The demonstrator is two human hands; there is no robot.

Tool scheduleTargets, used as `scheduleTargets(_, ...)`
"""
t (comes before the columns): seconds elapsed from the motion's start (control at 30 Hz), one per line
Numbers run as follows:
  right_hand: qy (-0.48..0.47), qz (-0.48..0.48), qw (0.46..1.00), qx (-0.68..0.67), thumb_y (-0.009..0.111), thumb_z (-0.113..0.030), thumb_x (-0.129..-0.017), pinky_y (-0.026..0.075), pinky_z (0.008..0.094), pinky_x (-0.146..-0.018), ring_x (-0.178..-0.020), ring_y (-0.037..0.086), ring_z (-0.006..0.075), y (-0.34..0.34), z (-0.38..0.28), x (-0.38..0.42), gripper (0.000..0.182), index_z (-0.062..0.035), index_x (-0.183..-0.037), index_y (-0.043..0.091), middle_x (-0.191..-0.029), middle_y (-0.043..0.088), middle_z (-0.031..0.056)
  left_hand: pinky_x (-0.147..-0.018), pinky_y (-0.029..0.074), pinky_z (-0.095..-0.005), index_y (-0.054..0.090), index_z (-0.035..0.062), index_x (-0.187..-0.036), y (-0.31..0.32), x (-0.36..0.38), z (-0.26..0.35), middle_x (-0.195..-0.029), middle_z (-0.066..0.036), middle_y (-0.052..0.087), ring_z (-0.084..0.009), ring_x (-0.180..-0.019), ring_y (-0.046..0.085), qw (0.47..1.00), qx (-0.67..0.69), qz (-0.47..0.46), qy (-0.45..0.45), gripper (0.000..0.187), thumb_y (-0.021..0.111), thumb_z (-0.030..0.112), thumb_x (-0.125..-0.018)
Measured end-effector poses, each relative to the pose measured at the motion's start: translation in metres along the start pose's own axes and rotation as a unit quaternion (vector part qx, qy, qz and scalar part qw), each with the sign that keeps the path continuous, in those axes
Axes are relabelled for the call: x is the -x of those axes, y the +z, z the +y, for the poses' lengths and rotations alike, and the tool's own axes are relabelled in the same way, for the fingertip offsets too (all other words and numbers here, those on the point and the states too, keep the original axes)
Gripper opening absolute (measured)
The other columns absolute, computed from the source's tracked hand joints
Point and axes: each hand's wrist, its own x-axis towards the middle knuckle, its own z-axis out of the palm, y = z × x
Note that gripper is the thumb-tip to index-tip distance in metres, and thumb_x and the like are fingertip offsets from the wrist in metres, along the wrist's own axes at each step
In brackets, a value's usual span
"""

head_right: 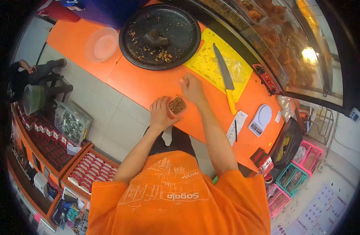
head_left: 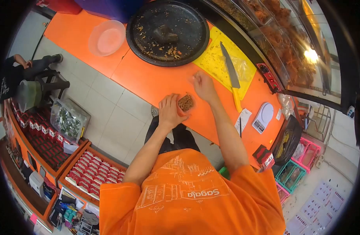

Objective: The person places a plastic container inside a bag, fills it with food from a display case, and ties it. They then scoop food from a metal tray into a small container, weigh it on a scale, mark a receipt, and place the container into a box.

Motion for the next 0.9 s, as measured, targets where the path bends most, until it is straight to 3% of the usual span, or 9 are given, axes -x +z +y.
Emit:
scheduleTargets(0.07, 0.012, -0.060, 0.997, 0.050, 0.058, -0.013, -0.086, 0.049, 0.0465, -0.073, -0.085, 0.064, 0.0345, 0.003, -0.004, 0.036, 0.018, -0.0012, -0.099, 0.055, -0.092, 0.061, 0.0221, -0.106, 0.029, -0.0447, 0.047, 0.0052, -0.130, 0.013, 0.004, -0.006, -0.129, -0.013, 0.050, -0.0317, -0.125, 0.042, 0.999, 0.007, 0.028, 0.026, 0.089, 0.088, 0.034, -0.056)
scheduleTargets(0.1, 0.017, -0.058, 0.997, 0.050, 0.058, -0.013, -0.086, 0.049, 0.0465, -0.073, -0.085, 0.064, 0.0345, 0.011, -0.005, 0.053, 0.018, -0.0012, -0.099, 0.055, -0.092, 0.061, 0.0221, -0.104, 0.031, -0.0448, 0.050, 0.0057, -0.126, 0.018, 0.004, -0.008, -0.125, -0.012, 0.052, -0.0310, -0.122, 0.044, 0.997, 0.011, 0.062, 0.051, 0.086, 0.088, 0.033, -0.055)
scheduleTargets(0.17, -0.110, -0.034, 0.960, 0.255, 0.060, -0.021, -0.087, 0.042, 0.0475, -0.089, -0.109, 0.055, 0.0345, 0.028, -0.002, 0.080, 0.033, -0.0044, -0.115, 0.053, -0.111, 0.055, 0.0219, -0.101, 0.032, -0.0455, 0.051, 0.0047, -0.125, 0.022, 0.004, -0.012, -0.121, -0.012, 0.054, -0.0319, -0.120, 0.046, 0.996, 0.015, 0.059, 0.059, 0.081, 0.086, 0.031, -0.057)
scheduleTargets(0.27, -0.070, -0.068, 0.958, 0.269, 0.063, -0.029, -0.085, 0.034, 0.0481, -0.098, -0.119, 0.044, 0.0360, 0.013, -0.037, 0.095, 0.047, -0.0102, -0.127, 0.053, -0.120, 0.050, 0.0204, -0.099, 0.034, -0.0452, 0.053, 0.0046, -0.123, 0.030, 0.007, -0.018, -0.115, -0.011, 0.057, -0.0314, -0.116, 0.048, 0.995, -0.005, 0.076, 0.066, 0.074, 0.083, 0.027, -0.059)
scheduleTargets(0.4, -0.044, -0.064, 0.952, 0.297, 0.064, -0.038, -0.084, 0.036, 0.0470, -0.095, -0.110, 0.046, 0.0376, 0.014, -0.027, 0.100, 0.059, -0.0157, -0.136, 0.049, -0.118, 0.051, 0.0198, -0.097, 0.035, -0.0443, 0.057, 0.0049, -0.118, 0.036, 0.005, -0.019, -0.112, -0.009, 0.059, -0.0299, -0.113, 0.050, 0.993, -0.011, 0.098, 0.069, 0.064, 0.080, 0.024, -0.062)
scheduleTargets(0.47, -0.066, 0.008, 0.963, 0.261, 0.063, -0.042, -0.084, 0.037, 0.0480, -0.094, -0.105, 0.047, 0.0380, 0.025, -0.015, 0.104, 0.058, -0.0174, -0.135, 0.050, -0.117, 0.050, 0.0204, -0.096, 0.035, -0.0443, 0.058, 0.0050, -0.117, 0.039, 0.004, -0.019, -0.111, -0.009, 0.059, -0.0299, -0.112, 0.050, 0.992, -0.009, 0.107, 0.060, 0.062, 0.080, 0.024, -0.061)
scheduleTargets(0.6, -0.042, 0.012, 0.960, 0.278, 0.065, -0.041, -0.084, 0.038, 0.0495, -0.093, -0.106, 0.047, 0.0390, 0.028, 0.000, 0.111, 0.058, -0.0141, -0.133, 0.051, -0.117, 0.049, 0.0216, -0.096, 0.035, -0.0441, 0.062, 0.0056, -0.111, 0.034, 0.004, -0.014, -0.109, -0.008, 0.060, -0.0296, -0.111, 0.051, 0.991, -0.009, 0.124, 0.058, 0.056, 0.080, 0.023, -0.061)
scheduleTargets(0.8, -0.088, 0.041, 0.960, 0.262, 0.067, -0.039, -0.080, 0.039, 0.0509, -0.092, -0.110, 0.048, 0.0413, 0.028, 0.007, 0.107, 0.059, -0.0146, -0.131, 0.050, -0.119, 0.047, 0.0235, -0.095, 0.036, -0.0432, 0.063, 0.0079, -0.110, 0.035, 0.001, -0.012, -0.105, -0.006, 0.062, -0.0289, -0.109, 0.051, 0.992, -0.018, 0.118, 0.043, 0.050, 0.077, 0.019, -0.064)
scheduleTargets(0.9, -0.039, 0.035, 0.971, 0.231, 0.067, -0.040, -0.078, 0.039, 0.0514, -0.092, -0.109, 0.049, 0.0414, 0.031, 0.004, 0.101, 0.059, -0.0156, -0.129, 0.052, -0.120, 0.047, 0.0233, -0.094, 0.036, -0.0428, 0.063, 0.0093, -0.111, 0.032, 0.000, -0.010, -0.105, -0.006, 0.062, -0.0285, -0.107, 0.052, 0.994, -0.004, 0.108, 0.035, 0.047, 0.075, 0.014, -0.066)
